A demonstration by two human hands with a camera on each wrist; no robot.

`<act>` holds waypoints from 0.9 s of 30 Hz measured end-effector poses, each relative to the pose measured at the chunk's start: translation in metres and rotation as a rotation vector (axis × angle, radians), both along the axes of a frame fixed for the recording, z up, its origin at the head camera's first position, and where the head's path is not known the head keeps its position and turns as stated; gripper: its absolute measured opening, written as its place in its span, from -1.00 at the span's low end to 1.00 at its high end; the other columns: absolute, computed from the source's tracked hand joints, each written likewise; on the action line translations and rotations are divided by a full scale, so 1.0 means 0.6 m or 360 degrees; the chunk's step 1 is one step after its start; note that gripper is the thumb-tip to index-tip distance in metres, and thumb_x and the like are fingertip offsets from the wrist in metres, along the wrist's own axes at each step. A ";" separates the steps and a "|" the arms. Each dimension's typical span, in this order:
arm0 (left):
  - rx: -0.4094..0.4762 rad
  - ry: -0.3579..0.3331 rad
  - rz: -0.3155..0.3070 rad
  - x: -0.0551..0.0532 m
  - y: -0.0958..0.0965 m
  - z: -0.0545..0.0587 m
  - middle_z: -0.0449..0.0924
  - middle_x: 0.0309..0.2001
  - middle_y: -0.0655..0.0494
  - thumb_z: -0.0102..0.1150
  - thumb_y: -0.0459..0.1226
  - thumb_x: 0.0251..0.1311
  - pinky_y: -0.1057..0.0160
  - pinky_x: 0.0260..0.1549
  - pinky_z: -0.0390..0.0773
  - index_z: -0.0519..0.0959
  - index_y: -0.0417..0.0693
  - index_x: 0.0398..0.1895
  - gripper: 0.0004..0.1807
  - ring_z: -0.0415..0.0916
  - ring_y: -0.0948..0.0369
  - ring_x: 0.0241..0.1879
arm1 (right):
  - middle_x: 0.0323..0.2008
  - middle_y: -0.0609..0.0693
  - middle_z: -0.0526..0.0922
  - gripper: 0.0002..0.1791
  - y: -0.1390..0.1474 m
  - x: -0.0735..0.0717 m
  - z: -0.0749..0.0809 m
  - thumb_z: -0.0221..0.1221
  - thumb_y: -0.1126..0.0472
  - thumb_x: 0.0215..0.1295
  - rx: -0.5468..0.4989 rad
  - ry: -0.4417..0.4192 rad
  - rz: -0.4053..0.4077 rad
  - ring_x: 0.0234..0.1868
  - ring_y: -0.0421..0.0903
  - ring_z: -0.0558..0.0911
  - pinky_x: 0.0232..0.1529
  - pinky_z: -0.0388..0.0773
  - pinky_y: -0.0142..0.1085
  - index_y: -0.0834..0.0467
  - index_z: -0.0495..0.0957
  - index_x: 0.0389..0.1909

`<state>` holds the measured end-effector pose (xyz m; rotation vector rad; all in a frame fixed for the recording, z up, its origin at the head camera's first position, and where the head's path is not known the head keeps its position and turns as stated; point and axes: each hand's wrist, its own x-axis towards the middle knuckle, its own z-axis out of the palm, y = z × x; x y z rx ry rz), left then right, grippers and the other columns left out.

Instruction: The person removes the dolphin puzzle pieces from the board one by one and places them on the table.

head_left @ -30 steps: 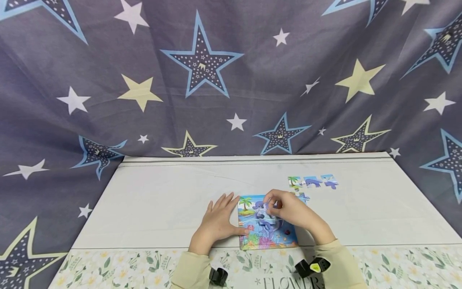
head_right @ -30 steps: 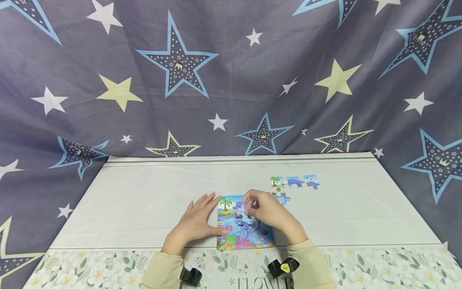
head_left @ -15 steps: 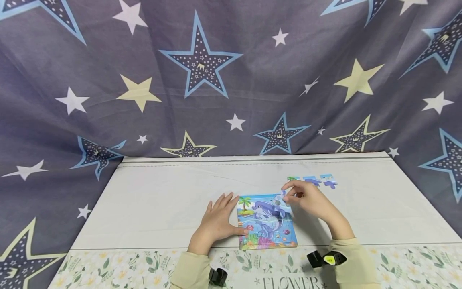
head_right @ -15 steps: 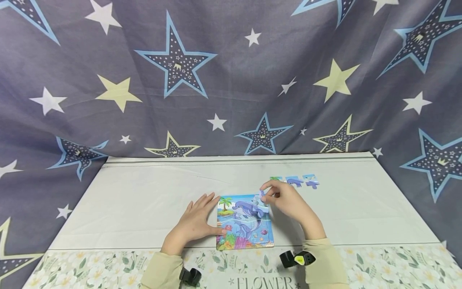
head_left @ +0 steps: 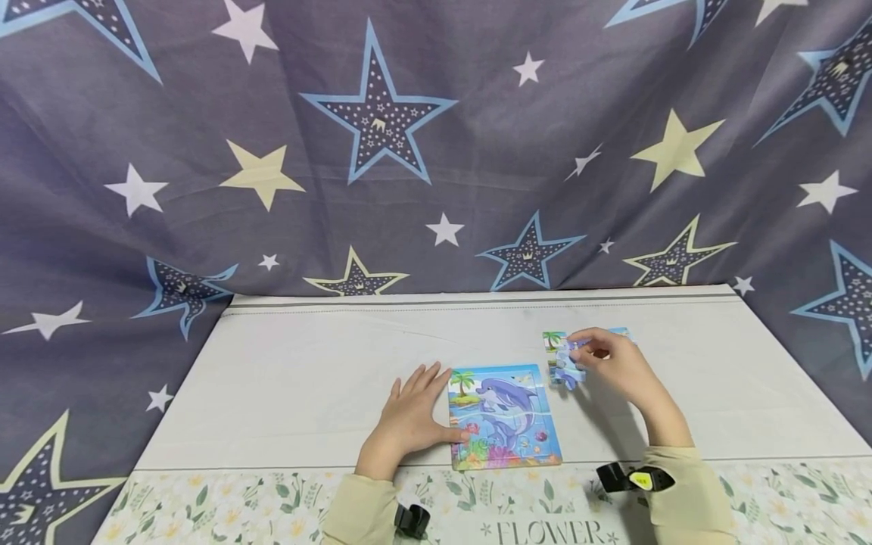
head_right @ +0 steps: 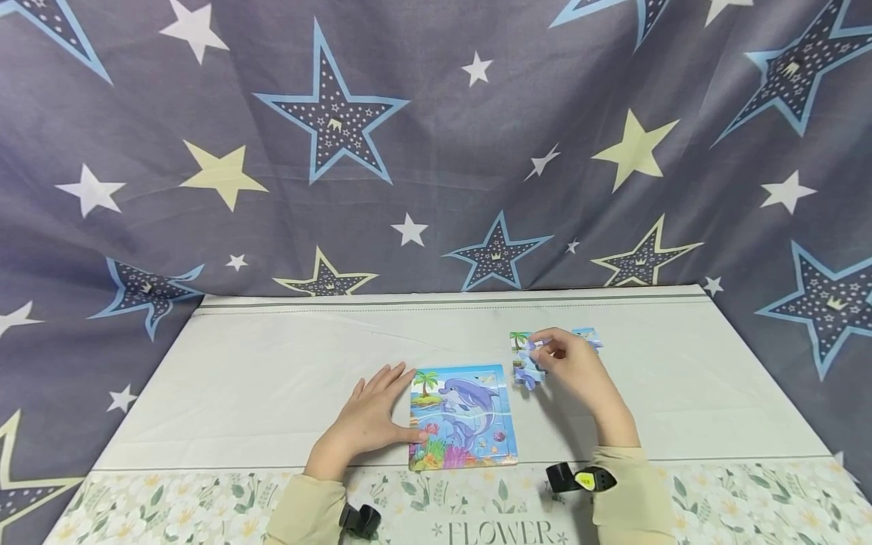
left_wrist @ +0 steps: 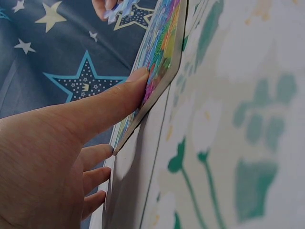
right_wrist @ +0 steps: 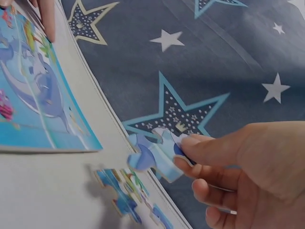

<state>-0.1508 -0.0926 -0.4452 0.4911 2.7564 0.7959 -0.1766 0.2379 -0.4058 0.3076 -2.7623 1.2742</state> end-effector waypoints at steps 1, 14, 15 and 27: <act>0.0001 0.0000 -0.0001 0.000 0.000 0.000 0.01 0.55 -0.05 0.49 0.19 -0.15 -0.28 0.43 -0.27 0.18 -0.06 0.53 0.18 -0.15 -0.08 0.53 | -0.41 0.08 0.69 -0.74 0.005 0.000 -0.001 0.27 0.33 0.31 -0.0009 -0.0002 -0.0020 -0.39 -0.08 0.61 -0.44 0.51 -0.36 0.34 0.61 -0.02; -0.0007 -0.0003 -0.0005 -0.002 0.001 0.001 0.01 0.55 -0.05 0.48 0.20 -0.14 -0.27 0.43 -0.27 0.17 -0.05 0.54 0.17 -0.16 -0.08 0.53 | -0.31 0.21 0.72 -0.70 0.039 -0.002 -0.010 0.29 0.26 0.31 -0.0017 -0.0063 -0.0337 -0.39 -0.10 0.64 -0.43 0.51 -0.40 0.37 0.61 -0.03; -0.0009 -0.0005 -0.0004 -0.002 0.000 0.001 0.02 0.55 -0.05 0.48 0.20 -0.14 -0.27 0.43 -0.27 0.18 -0.04 0.54 0.17 -0.16 -0.08 0.53 | -0.30 0.21 0.73 -0.70 0.040 -0.003 -0.010 0.29 0.25 0.32 -0.0005 -0.0059 -0.0359 -0.38 -0.09 0.64 -0.42 0.50 -0.39 0.37 0.62 -0.04; -0.0001 -0.0009 -0.0003 0.000 0.001 0.002 0.01 0.55 -0.05 0.50 0.18 -0.14 -0.28 0.43 -0.27 0.18 -0.05 0.53 0.17 -0.16 -0.08 0.53 | -0.36 0.15 0.71 -0.74 0.054 0.001 -0.027 0.27 0.22 0.33 0.0073 -0.0076 -0.0523 -0.41 -0.12 0.56 -0.44 0.48 -0.32 0.37 0.67 -0.13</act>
